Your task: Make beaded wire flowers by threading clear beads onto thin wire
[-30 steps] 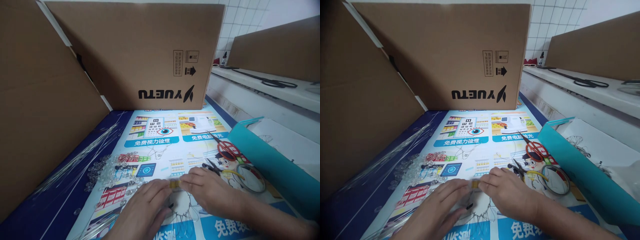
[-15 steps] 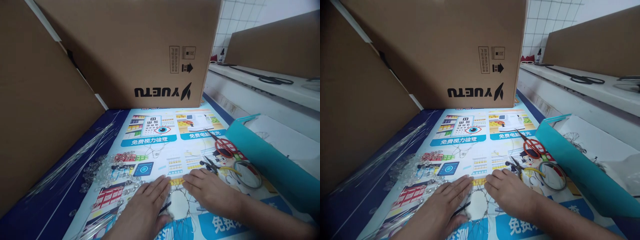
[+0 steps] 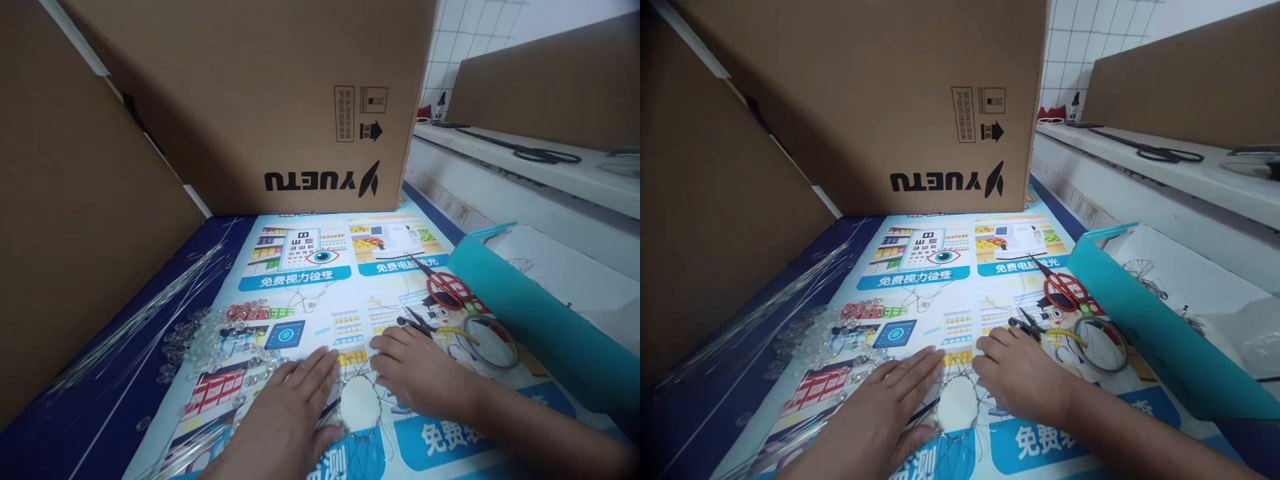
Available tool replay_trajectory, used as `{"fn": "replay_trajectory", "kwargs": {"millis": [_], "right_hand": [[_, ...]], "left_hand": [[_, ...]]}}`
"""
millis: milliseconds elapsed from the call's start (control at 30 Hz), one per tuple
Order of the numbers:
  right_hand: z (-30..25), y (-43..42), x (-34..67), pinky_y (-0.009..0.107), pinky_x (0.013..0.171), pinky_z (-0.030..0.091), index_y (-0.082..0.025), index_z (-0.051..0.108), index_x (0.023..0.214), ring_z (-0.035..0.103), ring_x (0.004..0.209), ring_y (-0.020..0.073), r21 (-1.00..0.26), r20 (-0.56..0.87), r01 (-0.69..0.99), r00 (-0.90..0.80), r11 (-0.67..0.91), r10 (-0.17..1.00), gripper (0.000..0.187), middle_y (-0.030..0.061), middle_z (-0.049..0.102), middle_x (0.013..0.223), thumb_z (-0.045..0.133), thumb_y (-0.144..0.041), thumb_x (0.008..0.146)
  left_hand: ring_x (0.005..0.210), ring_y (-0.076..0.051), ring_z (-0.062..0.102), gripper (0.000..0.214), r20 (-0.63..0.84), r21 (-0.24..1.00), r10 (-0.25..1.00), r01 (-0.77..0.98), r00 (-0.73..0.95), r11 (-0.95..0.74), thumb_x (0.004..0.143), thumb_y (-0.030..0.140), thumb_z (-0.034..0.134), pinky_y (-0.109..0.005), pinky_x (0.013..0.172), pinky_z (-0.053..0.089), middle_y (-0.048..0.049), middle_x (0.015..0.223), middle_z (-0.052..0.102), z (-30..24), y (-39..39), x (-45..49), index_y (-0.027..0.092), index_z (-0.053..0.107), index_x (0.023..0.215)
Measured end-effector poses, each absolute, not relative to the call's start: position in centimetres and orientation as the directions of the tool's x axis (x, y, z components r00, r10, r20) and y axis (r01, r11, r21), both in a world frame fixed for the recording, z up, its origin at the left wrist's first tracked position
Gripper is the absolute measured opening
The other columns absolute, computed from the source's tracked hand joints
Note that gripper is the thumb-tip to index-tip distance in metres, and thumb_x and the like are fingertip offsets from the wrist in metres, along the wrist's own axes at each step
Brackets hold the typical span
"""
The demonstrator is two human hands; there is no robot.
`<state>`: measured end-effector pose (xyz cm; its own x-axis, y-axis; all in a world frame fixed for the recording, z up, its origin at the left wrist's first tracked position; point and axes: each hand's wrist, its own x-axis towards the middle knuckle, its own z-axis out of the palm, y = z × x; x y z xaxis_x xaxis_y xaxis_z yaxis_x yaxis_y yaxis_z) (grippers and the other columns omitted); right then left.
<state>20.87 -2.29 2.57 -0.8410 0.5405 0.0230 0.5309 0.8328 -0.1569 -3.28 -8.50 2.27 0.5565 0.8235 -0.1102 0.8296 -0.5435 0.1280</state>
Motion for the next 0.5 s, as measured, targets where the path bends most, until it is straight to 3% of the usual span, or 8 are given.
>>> {"fn": "replay_trajectory", "kwargs": {"millis": [367,500], "right_hand": [[3.1,-2.5,21.0,0.040,0.096,0.031,-0.021,0.057,0.112,0.043,0.110,0.0229,-0.282,0.018,0.549,-0.817,0.787,0.577,0.027,0.0071,0.055,0.116,0.051,-0.030,0.088],[3.8,-2.7,21.5,0.045,0.095,0.030,-0.020,0.051,0.125,0.040,0.113,0.0282,-0.332,-0.024,0.540,-0.825,0.774,0.565,0.054,0.0109,0.051,0.125,0.054,-0.051,0.082]], "left_hand": [[0.133,-0.027,0.032,0.060,-0.089,0.199,0.826,0.823,0.556,-0.532,0.088,0.047,0.049,-0.047,0.104,0.035,-0.0036,0.148,0.030,2.3,-8.9,-4.2,0.026,0.032,0.141],[0.134,-0.028,0.030,0.065,-0.097,0.209,0.826,0.823,0.555,-0.528,0.083,0.046,0.057,-0.047,0.104,0.033,-0.0033,0.148,0.030,2.2,-9.0,-4.4,0.028,0.031,0.141]]}}
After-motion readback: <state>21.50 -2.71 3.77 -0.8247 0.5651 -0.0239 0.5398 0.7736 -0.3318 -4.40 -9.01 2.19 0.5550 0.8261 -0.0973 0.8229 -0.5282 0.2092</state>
